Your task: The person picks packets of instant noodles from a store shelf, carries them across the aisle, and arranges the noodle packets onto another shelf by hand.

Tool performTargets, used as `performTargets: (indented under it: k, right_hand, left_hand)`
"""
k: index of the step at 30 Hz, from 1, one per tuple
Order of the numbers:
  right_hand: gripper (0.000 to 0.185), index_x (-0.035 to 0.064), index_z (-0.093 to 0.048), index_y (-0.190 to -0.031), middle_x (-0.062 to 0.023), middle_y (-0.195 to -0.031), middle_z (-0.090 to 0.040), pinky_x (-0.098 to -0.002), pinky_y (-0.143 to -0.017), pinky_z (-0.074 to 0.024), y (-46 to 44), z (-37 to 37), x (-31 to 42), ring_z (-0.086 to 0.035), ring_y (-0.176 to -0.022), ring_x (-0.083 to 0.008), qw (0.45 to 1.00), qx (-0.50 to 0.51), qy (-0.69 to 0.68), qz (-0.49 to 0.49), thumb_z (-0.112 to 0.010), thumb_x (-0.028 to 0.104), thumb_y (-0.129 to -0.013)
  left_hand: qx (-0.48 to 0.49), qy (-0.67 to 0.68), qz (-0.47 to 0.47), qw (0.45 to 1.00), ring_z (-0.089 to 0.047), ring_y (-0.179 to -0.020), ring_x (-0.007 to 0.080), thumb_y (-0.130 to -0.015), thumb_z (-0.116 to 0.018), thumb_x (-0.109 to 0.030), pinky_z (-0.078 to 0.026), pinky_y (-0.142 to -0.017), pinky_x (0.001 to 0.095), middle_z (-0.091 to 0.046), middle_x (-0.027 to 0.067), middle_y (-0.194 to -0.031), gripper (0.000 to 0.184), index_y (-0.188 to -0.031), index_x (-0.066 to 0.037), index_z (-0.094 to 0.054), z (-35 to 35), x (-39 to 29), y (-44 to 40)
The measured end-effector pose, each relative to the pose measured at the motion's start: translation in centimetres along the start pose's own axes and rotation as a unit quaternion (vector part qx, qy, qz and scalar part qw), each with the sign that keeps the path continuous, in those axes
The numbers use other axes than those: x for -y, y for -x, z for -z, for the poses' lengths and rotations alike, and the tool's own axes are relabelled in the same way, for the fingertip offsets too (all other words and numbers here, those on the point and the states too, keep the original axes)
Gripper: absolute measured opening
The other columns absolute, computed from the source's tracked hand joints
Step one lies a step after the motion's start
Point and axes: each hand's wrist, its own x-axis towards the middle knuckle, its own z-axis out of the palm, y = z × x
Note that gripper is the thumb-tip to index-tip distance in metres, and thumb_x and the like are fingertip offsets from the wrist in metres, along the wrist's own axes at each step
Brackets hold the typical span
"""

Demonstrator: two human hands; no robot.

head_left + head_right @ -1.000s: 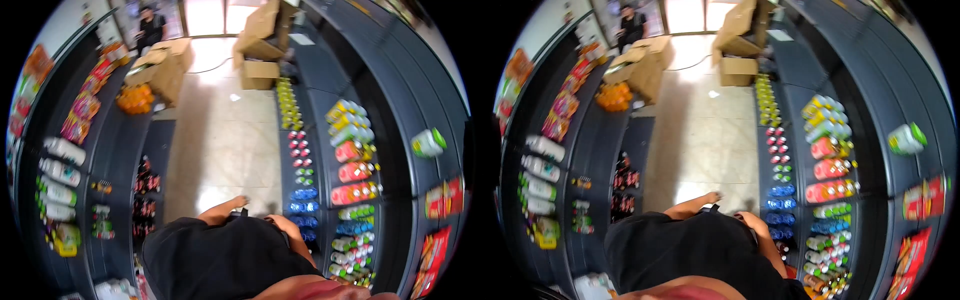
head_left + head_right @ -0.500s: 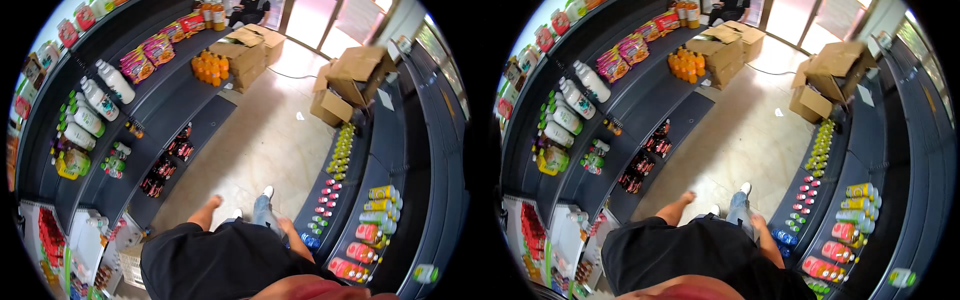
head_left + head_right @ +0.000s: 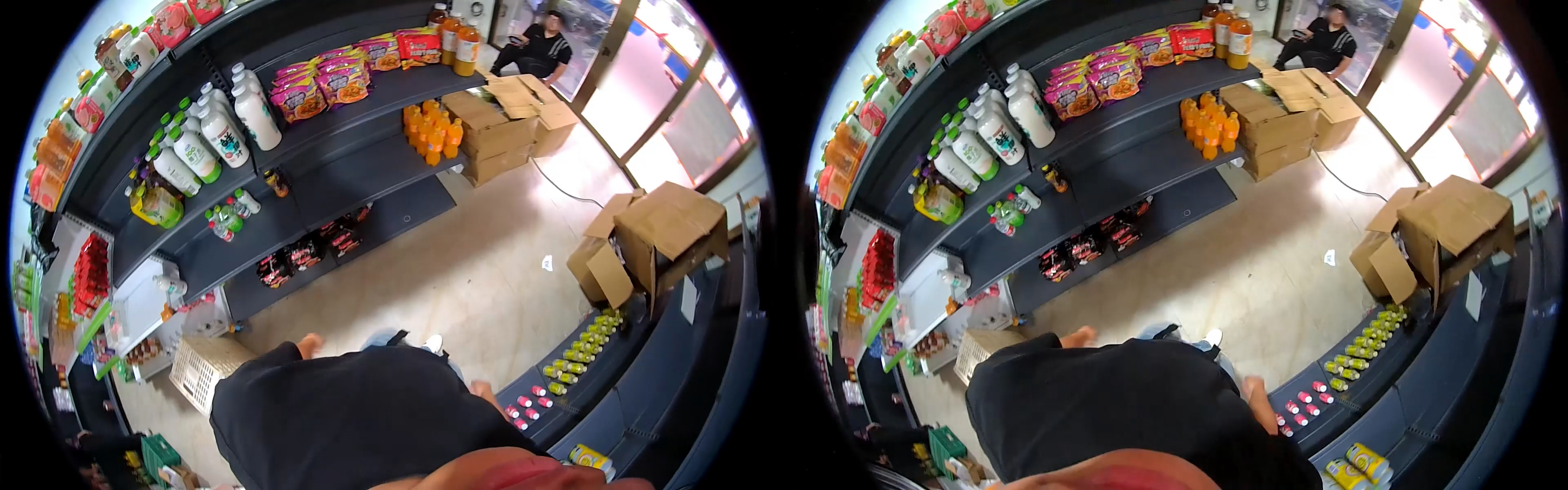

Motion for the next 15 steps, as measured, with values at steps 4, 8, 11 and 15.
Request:
performTargets:
  k: [4,8,11,15]
  right_hand:
    - [0.038,0.0065,-0.068,-0.08,-0.0136,-0.072,-0.068,-0.0424,-0.054,-0.0507,-10.8,15.7,-4.8,-0.067,-0.065,-0.0227,0.921,-0.185,-0.339,-0.052,-0.047,0.034,-0.097]
    - [0.021,0.0158,-0.068,-0.111,-0.0053,-0.095,-0.074,-0.0349,-0.057,-0.0501,-17.8,30.7,-5.3,-0.069,-0.071,-0.016,0.801,-0.207,-0.556,-0.073,-0.056,0.03,-0.101]
    - [0.022,0.0174,-0.065,-0.119,-0.003,-0.099,-0.074,-0.0304,-0.053,-0.048,-21.4,40.0,-2.4,-0.069,-0.071,-0.0144,0.771,-0.181,-0.608,-0.062,-0.058,0.028,-0.101]
    - [0.023,0.017,-0.065,-0.121,-0.0021,-0.099,-0.073,-0.0274,-0.056,-0.0479,-25.1,46.7,2.6,-0.07,-0.076,-0.013,0.78,-0.113,-0.613,-0.048,-0.058,0.026,-0.101]
  left_hand:
    - [-0.042,-0.175,-0.293,0.939,-0.066,-0.118,0.0344,-0.088,-0.067,-0.031,-0.052,-0.101,0.0441,-0.07,0.0176,-0.127,0.043,-0.127,-0.012,-0.071,-6.3,-10.9,-1.0]
    - [-0.029,-0.161,-0.349,0.922,-0.067,-0.118,0.0349,-0.086,-0.065,-0.036,-0.052,-0.101,0.0442,-0.072,0.018,-0.123,0.045,-0.125,-0.014,-0.072,-0.2,-18.1,4.0]
    - [0.007,-0.009,-0.378,0.926,-0.069,-0.114,0.0349,-0.086,-0.065,-0.032,-0.053,-0.1,0.0445,-0.073,0.0163,-0.121,0.041,-0.122,-0.014,-0.072,5.4,-23.3,1.2]
    - [-0.18,0.134,-0.471,0.853,-0.07,-0.11,0.0332,-0.089,-0.065,-0.026,-0.055,-0.097,0.0431,-0.075,0.0152,-0.112,0.034,-0.117,-0.008,-0.071,13.4,-33.8,4.3]
